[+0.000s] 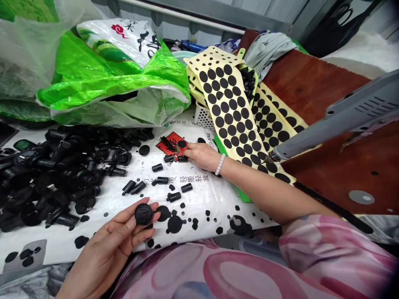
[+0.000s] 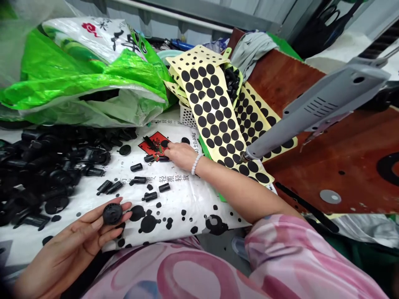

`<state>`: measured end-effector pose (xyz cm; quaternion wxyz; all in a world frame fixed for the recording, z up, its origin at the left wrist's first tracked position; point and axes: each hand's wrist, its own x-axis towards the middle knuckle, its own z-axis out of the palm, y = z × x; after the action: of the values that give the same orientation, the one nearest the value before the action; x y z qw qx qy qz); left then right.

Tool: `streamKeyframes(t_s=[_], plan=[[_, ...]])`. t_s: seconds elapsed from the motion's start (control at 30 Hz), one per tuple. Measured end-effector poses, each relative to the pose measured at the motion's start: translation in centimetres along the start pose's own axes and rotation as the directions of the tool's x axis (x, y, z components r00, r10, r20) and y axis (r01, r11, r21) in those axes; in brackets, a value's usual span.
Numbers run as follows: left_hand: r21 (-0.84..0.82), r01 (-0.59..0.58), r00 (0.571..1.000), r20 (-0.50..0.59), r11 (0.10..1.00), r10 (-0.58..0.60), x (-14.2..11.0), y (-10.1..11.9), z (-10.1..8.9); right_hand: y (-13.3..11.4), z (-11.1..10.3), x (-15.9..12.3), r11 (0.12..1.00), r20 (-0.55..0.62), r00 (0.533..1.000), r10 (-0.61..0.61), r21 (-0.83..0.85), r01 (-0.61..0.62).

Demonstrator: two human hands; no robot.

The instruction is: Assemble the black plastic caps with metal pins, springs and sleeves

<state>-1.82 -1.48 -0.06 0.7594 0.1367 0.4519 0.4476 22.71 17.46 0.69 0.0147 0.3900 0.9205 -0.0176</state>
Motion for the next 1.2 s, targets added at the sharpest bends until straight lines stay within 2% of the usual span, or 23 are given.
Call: streamKeyframes(t_s=[0.27, 0.43, 0.5, 0.53, 0.57, 0.6, 0.63, 0.67, 0.73, 0.8, 0.87, 0.97, 1.07, 1.13, 1.2], plan=[[-0.015, 0.008, 0.998, 0.065, 1.0, -0.007, -0.2, 0.0, 0.3, -0.5, 0.0, -0.2, 0.996, 0.004, 0.998, 0.063, 0.061, -0.063], [-0.044, -0.016, 0.994, 0.106, 0.999, 0.021, 0.1, -0.1, 0.3, -1.1, -1.0, -1.0, 0.982, -0.053, 0.994, 0.091, 0.168, -0.081], [-0.057, -0.028, 0.992, 0.121, 0.998, 0.035, 0.1, -0.1, 0.6, -1.8, -1.8, -1.6, 0.96, -0.11, 0.987, 0.119, 0.265, -0.086], [-0.06, -0.03, 0.991, 0.126, 0.998, 0.038, 0.2, -0.1, 0.8, -2.2, -2.2, -1.9, 0.92, -0.142, 0.98, 0.142, 0.383, -0.078], [-0.059, -0.032, 0.991, 0.13, 0.998, 0.039, 0.2, -0.1, 1.0, -2.9, -2.6, -2.3, 0.841, -0.163, 0.972, 0.171, 0.538, -0.058], [-0.055, -0.033, 0.991, 0.131, 0.998, 0.04, 0.2, -0.1, 1.2, -3.6, -3.0, -2.8, 0.7, -0.166, 0.965, 0.201, 0.714, -0.023], [-0.05, -0.036, 0.991, 0.131, 0.998, 0.043, 0.3, -0.1, 1.5, -4.3, -3.3, -3.2, 0.517, -0.146, 0.965, 0.22, 0.856, 0.012], [-0.043, -0.04, 0.99, 0.132, 0.998, 0.045, 0.4, -0.1, 1.7, -5.2, -3.5, -3.6, 0.337, -0.107, 0.969, 0.221, 0.941, 0.027], [-0.03, -0.043, 0.989, 0.142, 0.999, 0.047, 0.6, -0.2, 2.0, -6.7, -3.7, -4.3, 0.082, -0.033, 0.977, 0.213, 0.997, 0.016], [-0.021, -0.036, 0.984, 0.173, 0.999, 0.039, 0.9, -0.3, 2.1, -7.8, -3.5, -4.8, -0.068, 0.026, 0.98, 0.198, 0.998, -0.013], [-0.015, -0.024, 0.977, 0.212, 1.0, 0.027, 1.0, -0.4, 2.0, -8.5, -3.1, -5.2, -0.143, 0.054, 0.982, 0.183, 0.989, -0.028], [-0.02, -0.028, 0.974, 0.225, 0.999, 0.032, 1.0, -0.4, 2.1, -9.1, -2.7, -5.5, -0.181, 0.065, 0.983, 0.171, 0.983, -0.034], [-0.032, -0.046, 0.977, 0.206, 0.998, 0.052, 0.7, -0.5, 2.3, -9.6, -2.5, -5.9, -0.165, 0.044, 0.984, 0.175, 0.986, -0.015], [-0.035, -0.052, 0.976, 0.212, 0.998, 0.059, 0.6, -0.5, 2.3, -9.9, -2.7, -6.2, -0.076, -0.023, 0.983, 0.181, 0.996, 0.037], [-0.034, -0.064, 0.975, 0.211, 0.997, 0.07, 0.5, -0.6, 2.3, -10.2, -2.9, -6.4, 0.117, -0.145, 0.976, 0.165, 0.985, 0.127]])
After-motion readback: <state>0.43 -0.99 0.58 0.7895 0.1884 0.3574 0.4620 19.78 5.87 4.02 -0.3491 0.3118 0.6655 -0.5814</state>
